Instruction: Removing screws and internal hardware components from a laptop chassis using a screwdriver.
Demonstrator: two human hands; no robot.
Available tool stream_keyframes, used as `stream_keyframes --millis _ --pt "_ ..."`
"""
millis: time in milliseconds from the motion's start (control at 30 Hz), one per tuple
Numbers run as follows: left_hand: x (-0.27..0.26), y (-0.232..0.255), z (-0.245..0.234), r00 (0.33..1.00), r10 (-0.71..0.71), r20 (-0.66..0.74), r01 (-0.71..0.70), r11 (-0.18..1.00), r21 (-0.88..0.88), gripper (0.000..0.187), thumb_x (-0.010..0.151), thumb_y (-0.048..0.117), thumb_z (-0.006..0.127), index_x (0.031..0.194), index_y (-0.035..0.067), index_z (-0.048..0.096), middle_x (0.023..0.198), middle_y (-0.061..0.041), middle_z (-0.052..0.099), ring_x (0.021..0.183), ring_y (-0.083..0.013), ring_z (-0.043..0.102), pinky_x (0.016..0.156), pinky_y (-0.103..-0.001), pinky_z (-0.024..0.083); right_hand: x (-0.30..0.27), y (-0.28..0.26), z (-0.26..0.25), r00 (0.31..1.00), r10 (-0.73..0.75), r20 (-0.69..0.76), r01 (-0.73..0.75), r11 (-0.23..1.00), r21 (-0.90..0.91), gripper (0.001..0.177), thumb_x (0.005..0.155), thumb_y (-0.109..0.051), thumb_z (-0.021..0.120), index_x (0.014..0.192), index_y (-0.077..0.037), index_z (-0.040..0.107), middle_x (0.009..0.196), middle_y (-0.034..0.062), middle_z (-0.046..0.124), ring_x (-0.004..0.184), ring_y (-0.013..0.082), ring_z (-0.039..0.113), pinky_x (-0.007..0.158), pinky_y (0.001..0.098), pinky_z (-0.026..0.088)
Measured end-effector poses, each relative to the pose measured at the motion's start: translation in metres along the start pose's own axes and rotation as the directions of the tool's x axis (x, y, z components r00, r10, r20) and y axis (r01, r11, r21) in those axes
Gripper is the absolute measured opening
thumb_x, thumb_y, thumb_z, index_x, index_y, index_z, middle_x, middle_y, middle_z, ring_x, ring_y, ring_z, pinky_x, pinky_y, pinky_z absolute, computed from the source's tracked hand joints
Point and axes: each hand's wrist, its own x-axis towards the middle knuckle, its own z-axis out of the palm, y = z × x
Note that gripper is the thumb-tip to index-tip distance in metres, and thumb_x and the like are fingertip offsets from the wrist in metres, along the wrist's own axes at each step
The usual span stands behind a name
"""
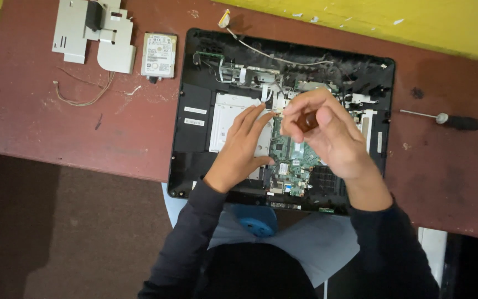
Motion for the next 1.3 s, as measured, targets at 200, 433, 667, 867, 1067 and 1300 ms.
stream_keyframes --millis 200,433,667,867,1067,1300 --pt "0.0 0.002 -0.004 1.0 -0.005 0.024 0.005 1.0 -0.017 0.112 0.068 0.02 0.102 0.155 0.009 0.034 0.164 -0.021 0.031 0.154 -0.0428 0.027 0.124 -0.061 0.031 0.012 0.001 0.013 0.997 -0.057 0.045 0.058 0.998 -0.021 0.029 0.11 -0.046 0.054 0.115 -0.021 0.039 0.076 -0.0019 0.034 0.064 0.0102 0.034 0.064 0.0282 0.028" --pt "0.0 0.001 -0.003 1.0 -0.005 0.009 0.005 1.0 -0.005 0.109 0.068 0.017 0.101 0.154 0.006 0.035 0.164 -0.02 0.032 0.154 -0.042 0.028 0.125 -0.059 0.031 0.007 -0.001 0.0 0.996 -0.044 0.072 0.05 0.995 -0.088 0.026 0.115 -0.038 0.043 0.118 -0.013 0.051 0.112 0.0079 0.055 0.097 0.0167 0.059 0.09 0.0289 0.052" --pt "0.004 0.012 -0.01 0.987 -0.141 0.07 0.149 0.983 -0.111 0.106 0.072 0.011 0.095 0.16 0.008 0.035 0.164 -0.024 0.033 0.154 -0.0448 0.022 0.124 -0.063 0.021 0.005 0.029 -0.013 0.994 -0.106 0.017 0.106 0.994 -0.015 0.048 0.113 -0.037 0.024 0.114 -0.004 0.059 0.077 0.0044 0.052 0.071 0.0148 0.05 0.074 0.0294 0.047" --pt "0.005 0.013 -0.009 0.988 -0.139 0.063 0.144 0.984 -0.1 0.105 0.072 0.011 0.095 0.159 0.007 0.036 0.164 -0.024 0.033 0.154 -0.0447 0.023 0.123 -0.063 0.022 0.002 0.04 -0.012 0.984 -0.179 0.011 0.178 0.983 0.051 0.04 0.105 -0.052 0.052 0.114 -0.015 0.042 0.071 -0.003 0.041 0.065 0.0101 0.044 0.066 0.0274 0.04" --pt "0.008 0.017 -0.013 0.986 -0.153 0.064 0.159 0.982 -0.105 0.102 0.071 0.01 0.095 0.157 0.006 0.039 0.163 -0.025 0.033 0.153 -0.0459 0.023 0.122 -0.066 0.023 0.01 0.023 -0.001 0.981 -0.193 -0.037 0.191 0.98 -0.059 0.03 0.108 -0.036 0.046 0.111 -0.006 0.048 0.084 0.0102 0.062 0.074 0.0177 0.06 0.067 0.0273 0.043" --pt "0.001 0.005 -0.005 0.999 -0.03 0.027 0.03 0.999 0.012 0.108 0.071 0.021 0.101 0.156 0.009 0.036 0.166 -0.017 0.031 0.155 -0.0405 0.027 0.125 -0.06 0.031 -0.006 0.007 -0.007 0.993 -0.099 -0.063 0.088 0.983 -0.164 0.05 0.116 -0.038 0.038 0.132 0.005 0.058 0.113 0.0086 0.051 0.099 0.0198 0.057 0.091 0.0336 0.057"
